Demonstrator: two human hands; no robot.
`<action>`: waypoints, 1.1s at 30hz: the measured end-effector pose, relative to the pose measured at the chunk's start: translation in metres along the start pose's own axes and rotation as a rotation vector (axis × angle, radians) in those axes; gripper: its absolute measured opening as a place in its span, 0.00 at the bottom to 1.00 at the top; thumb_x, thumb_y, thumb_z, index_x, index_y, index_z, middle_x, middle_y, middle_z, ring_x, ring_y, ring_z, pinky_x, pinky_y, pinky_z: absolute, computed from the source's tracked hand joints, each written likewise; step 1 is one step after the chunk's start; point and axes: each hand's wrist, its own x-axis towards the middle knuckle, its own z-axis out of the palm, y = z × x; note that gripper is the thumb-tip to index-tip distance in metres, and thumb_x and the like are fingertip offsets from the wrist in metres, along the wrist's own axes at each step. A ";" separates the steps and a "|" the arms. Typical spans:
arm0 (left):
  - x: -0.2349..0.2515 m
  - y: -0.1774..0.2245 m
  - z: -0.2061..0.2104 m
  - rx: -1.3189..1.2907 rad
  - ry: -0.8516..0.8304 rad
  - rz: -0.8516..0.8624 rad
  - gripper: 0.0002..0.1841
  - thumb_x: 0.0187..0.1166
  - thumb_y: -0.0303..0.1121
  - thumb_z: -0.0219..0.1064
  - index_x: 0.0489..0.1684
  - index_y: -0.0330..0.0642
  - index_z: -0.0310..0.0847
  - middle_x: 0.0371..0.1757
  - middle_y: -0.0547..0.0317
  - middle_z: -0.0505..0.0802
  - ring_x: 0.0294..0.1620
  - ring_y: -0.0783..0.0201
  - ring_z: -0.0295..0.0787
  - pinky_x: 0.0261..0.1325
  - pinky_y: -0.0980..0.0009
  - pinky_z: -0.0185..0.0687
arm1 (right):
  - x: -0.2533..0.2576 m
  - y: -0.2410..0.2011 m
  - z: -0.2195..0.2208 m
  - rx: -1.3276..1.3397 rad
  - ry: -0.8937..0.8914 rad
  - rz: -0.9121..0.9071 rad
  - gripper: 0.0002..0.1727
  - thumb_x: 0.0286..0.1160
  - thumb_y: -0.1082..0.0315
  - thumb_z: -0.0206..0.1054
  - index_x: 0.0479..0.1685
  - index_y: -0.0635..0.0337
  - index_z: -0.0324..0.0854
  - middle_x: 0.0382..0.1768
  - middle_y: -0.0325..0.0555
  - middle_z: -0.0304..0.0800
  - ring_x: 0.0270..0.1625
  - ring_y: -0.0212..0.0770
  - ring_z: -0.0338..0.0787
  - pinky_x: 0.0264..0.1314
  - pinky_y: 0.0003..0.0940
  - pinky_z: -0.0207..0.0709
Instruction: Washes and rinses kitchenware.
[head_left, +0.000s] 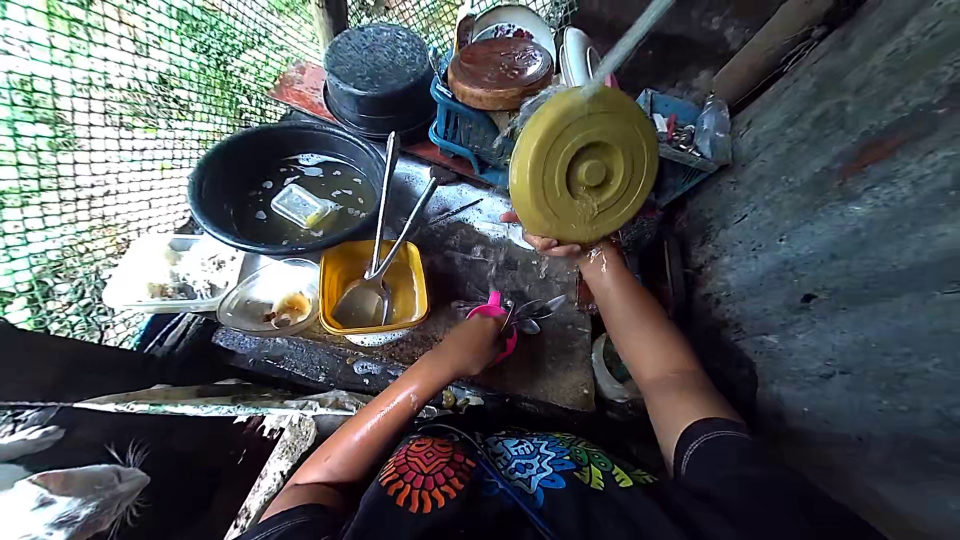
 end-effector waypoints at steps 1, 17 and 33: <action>-0.001 0.001 -0.001 0.005 -0.005 -0.014 0.18 0.93 0.39 0.51 0.59 0.35 0.83 0.47 0.42 0.91 0.52 0.46 0.89 0.60 0.44 0.80 | 0.000 0.000 0.003 -0.103 0.064 -0.023 0.44 0.77 0.36 0.62 0.81 0.65 0.65 0.21 0.34 0.79 0.11 0.17 0.74 0.14 0.07 0.69; -0.005 -0.006 0.001 -0.004 0.048 -0.045 0.17 0.91 0.39 0.54 0.58 0.36 0.84 0.47 0.41 0.92 0.54 0.44 0.89 0.62 0.41 0.79 | -0.026 -0.083 0.057 -1.062 1.173 -0.334 0.32 0.77 0.77 0.61 0.81 0.56 0.56 0.66 0.53 0.78 0.59 0.45 0.88 0.56 0.46 0.88; 0.000 -0.006 0.005 -0.178 0.109 0.027 0.17 0.90 0.38 0.56 0.59 0.35 0.83 0.44 0.47 0.93 0.47 0.54 0.91 0.59 0.52 0.83 | 0.040 -0.150 0.096 -2.778 0.446 -0.966 0.10 0.88 0.78 0.51 0.56 0.72 0.76 0.70 0.71 0.83 0.68 0.70 0.87 0.57 0.58 0.86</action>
